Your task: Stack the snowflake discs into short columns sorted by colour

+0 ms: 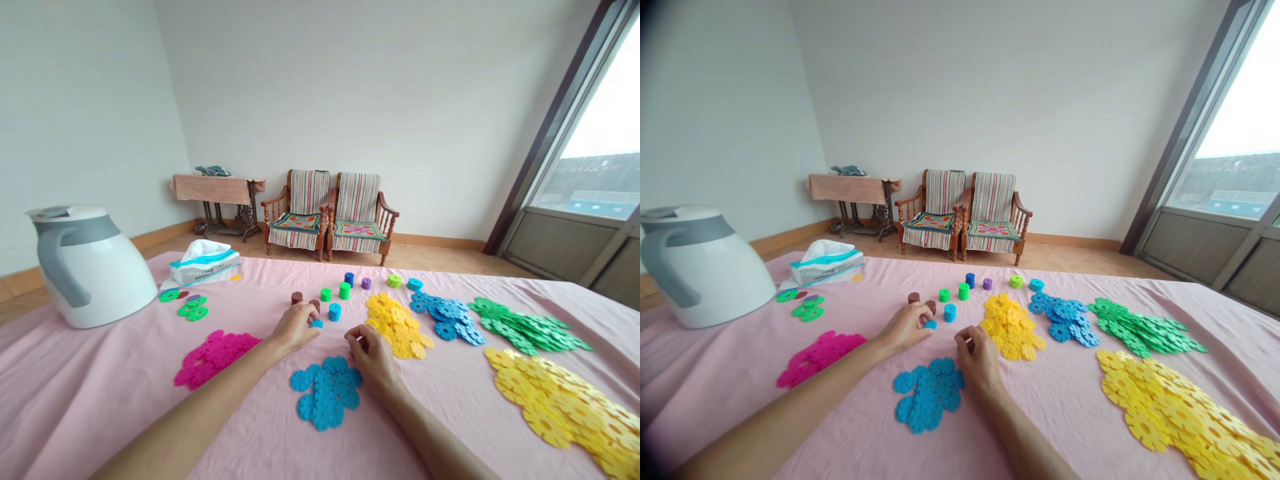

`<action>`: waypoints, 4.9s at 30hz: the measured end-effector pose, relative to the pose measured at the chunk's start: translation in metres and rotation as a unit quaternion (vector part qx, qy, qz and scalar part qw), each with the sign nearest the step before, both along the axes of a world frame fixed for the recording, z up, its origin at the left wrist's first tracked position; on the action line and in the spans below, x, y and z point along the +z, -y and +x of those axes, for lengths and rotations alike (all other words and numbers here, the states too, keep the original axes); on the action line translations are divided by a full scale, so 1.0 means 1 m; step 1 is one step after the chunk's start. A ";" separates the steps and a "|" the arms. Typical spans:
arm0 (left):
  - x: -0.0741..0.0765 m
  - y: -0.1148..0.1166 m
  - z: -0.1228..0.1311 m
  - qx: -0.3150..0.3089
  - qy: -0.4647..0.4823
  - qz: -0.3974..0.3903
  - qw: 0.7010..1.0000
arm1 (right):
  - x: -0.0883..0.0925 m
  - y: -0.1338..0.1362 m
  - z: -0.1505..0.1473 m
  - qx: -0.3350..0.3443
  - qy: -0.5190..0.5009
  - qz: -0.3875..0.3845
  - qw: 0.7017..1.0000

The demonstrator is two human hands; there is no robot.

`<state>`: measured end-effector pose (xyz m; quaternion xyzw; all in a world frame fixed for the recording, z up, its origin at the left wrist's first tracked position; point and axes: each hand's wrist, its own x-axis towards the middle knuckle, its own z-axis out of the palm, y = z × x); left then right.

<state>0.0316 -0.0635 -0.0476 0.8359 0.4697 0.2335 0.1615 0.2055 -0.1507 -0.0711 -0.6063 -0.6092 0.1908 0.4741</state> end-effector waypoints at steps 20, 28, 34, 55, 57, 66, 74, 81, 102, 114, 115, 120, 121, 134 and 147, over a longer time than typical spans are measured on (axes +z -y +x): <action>0.005 -0.008 -0.033 0.031 -0.003 0.013 0.999 | -0.005 -0.002 0.002 0.011 0.013 0.007 1.000; 0.003 0.011 -0.001 -0.011 0.028 0.020 0.999 | -0.004 -0.001 0.002 0.011 0.013 0.001 1.000; 0.000 0.013 0.007 -0.018 0.044 0.025 0.999 | -0.001 0.000 0.001 0.009 0.013 -0.004 1.000; 0.051 0.068 -0.038 -0.179 -0.139 -0.113 0.967 | 0.000 0.000 0.000 0.017 0.002 -0.015 1.000; 0.049 0.067 -0.039 -0.176 -0.131 -0.109 0.969 | 0.000 0.000 0.000 0.017 0.007 -0.015 1.000; 0.046 0.051 -0.046 -0.169 -0.098 -0.097 0.976 | 0.000 0.001 0.000 0.015 0.010 -0.015 1.000; 0.044 0.019 -0.019 -0.107 -0.039 -0.037 0.993 | 0.000 0.000 0.000 0.017 -0.004 -0.004 1.000; 0.026 0.010 0.011 -0.082 -0.051 0.021 0.995 | 0.003 0.002 -0.001 0.015 -0.011 -0.004 1.000; 0.015 0.009 0.007 -0.117 -0.085 0.040 0.989 | 0.000 0.001 0.000 0.019 -0.008 0.008 1.000; 0.009 0.021 0.001 -0.030 -0.002 0.035 0.999 | -0.006 -0.002 0.001 0.013 -0.013 0.029 0.999; 0.008 0.022 0.002 -0.022 0.009 0.035 0.999 | -0.007 -0.003 0.001 0.011 -0.013 0.032 0.999; 0.006 0.026 0.009 -0.014 0.003 0.027 1.000 | -0.005 -0.016 -0.003 -0.041 0.057 0.039 0.997; 0.006 0.026 0.010 -0.010 -0.007 0.022 1.000 | -0.004 -0.020 -0.005 -0.051 0.076 0.036 0.995; -0.005 0.020 0.013 -0.033 -0.020 0.009 0.999 | -0.010 -0.037 -0.012 -0.066 0.167 -0.022 0.984; -0.008 0.020 0.013 -0.033 -0.044 0.034 0.998 | -0.003 -0.033 -0.015 -0.053 0.213 -0.042 0.975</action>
